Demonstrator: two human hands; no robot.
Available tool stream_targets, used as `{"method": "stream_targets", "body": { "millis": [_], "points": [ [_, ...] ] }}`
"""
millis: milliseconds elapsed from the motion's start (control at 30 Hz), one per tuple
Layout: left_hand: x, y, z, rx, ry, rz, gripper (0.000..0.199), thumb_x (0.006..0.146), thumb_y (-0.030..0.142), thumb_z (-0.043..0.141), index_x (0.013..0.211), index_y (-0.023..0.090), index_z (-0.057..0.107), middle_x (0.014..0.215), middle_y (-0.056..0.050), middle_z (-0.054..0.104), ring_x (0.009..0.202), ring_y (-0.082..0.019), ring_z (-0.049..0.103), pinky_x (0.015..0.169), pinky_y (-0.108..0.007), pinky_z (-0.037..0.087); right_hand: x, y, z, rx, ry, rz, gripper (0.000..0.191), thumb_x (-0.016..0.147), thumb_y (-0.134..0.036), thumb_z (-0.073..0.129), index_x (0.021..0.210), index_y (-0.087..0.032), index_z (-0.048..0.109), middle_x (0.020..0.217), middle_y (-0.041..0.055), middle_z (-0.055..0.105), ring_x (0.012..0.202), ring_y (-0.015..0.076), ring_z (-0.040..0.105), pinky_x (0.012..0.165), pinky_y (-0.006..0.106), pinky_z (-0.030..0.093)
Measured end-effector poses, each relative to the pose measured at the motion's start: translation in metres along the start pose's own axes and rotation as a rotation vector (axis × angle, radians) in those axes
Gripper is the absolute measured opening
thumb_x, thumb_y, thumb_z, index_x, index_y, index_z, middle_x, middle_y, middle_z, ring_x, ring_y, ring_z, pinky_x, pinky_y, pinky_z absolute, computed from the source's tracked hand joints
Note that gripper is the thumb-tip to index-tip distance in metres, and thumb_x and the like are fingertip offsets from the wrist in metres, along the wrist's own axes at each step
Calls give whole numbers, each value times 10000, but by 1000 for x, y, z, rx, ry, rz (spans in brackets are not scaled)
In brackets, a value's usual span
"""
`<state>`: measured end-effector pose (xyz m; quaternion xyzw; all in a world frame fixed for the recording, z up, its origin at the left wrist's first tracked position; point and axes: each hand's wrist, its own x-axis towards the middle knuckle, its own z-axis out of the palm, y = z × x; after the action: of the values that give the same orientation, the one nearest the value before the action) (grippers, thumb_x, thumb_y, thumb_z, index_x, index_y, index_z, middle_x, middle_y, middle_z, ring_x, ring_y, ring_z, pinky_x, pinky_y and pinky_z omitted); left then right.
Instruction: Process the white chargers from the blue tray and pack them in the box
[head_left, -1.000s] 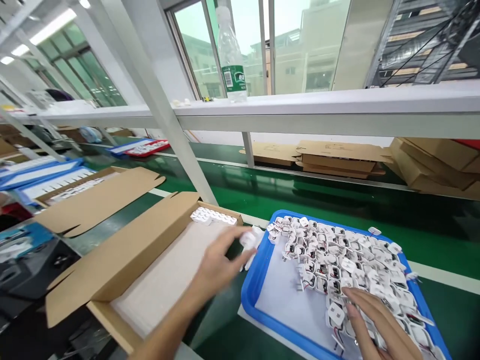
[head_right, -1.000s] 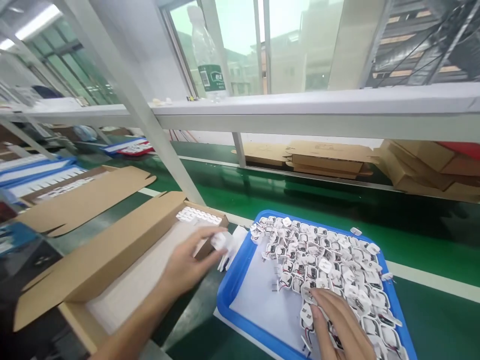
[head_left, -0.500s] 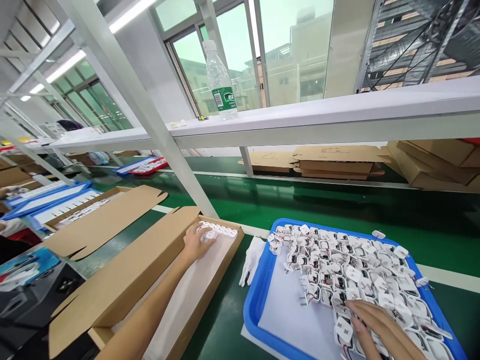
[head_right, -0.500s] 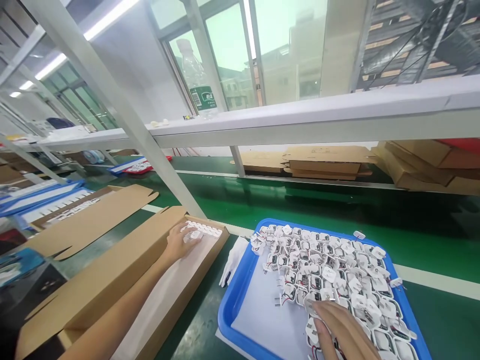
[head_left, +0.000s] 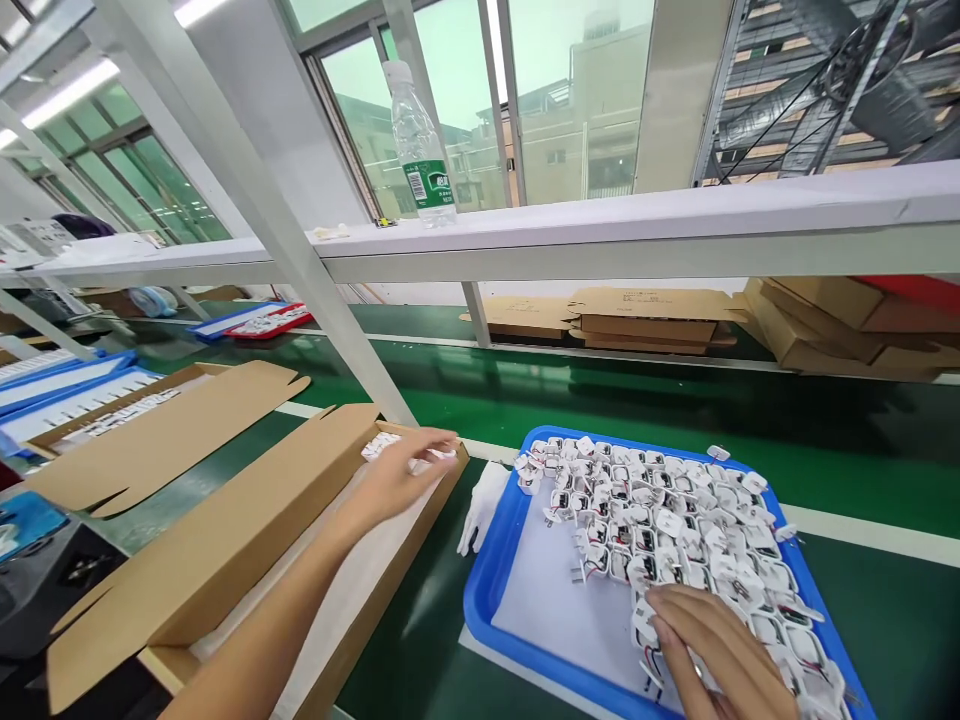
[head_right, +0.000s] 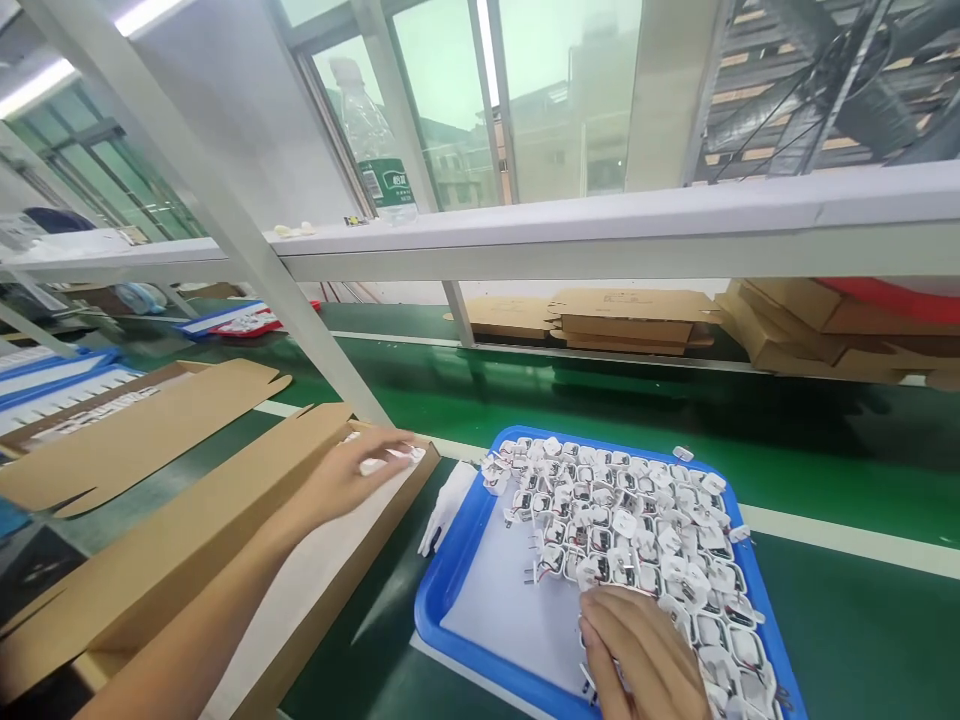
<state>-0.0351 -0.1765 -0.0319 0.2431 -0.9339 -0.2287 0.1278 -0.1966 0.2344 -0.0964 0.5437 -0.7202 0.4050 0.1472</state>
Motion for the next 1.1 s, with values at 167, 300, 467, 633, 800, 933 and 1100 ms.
{"method": "stream_targets", "body": {
  "millis": [167,300,467,633,800,933,1100],
  "points": [
    [-4,69,71,-11,-279,167,335,834,368,756,1153,265,744,1154,-76,785,1039,-307,739,923,-372,581,3,1,8,36,100,-98,439,911,-37,679,1316,-207,691,1083,98,816,996,299,790,859,444,688],
    [1,92,123,28,-261,113,283,820,298,746,1070,175,701,1147,-164,749,1049,-381,715,913,-467,556,9,-2,11,24,99,-132,417,919,-6,651,1286,-201,684,1043,103,816,951,289,788,818,451,682],
    [-3,94,128,-46,-213,37,129,879,239,618,984,177,659,1046,-147,739,971,-342,708,887,-469,546,12,-3,10,21,97,-116,401,935,-4,624,1282,-200,674,1050,104,810,942,285,781,827,461,670],
    [-26,98,95,-330,-202,42,284,1027,380,464,1177,206,632,1219,-116,702,1038,-271,692,823,-372,579,9,-4,18,57,82,-71,408,946,-12,618,1302,-206,662,1069,101,800,972,279,767,853,460,663],
    [-45,129,99,-1118,-354,57,414,937,424,727,1317,268,671,1180,-80,693,1053,-239,637,860,-312,527,14,-10,23,142,27,81,442,1006,-121,602,1437,-218,580,1269,141,723,1177,283,702,973,444,636],
    [-50,152,122,-1560,-607,-105,535,931,422,754,1414,234,621,1038,-86,755,944,-216,696,849,-314,521,23,-15,16,272,-50,221,460,1010,-219,638,1460,-279,566,1362,127,650,1256,267,652,1037,405,598],
    [-53,151,133,-1574,-650,-88,637,913,404,786,1485,236,562,1147,-114,787,1082,-244,724,930,-317,528,35,-16,6,518,-173,437,429,969,-345,726,1385,-336,624,1336,81,649,1261,254,647,1081,406,554]
  ]
}}
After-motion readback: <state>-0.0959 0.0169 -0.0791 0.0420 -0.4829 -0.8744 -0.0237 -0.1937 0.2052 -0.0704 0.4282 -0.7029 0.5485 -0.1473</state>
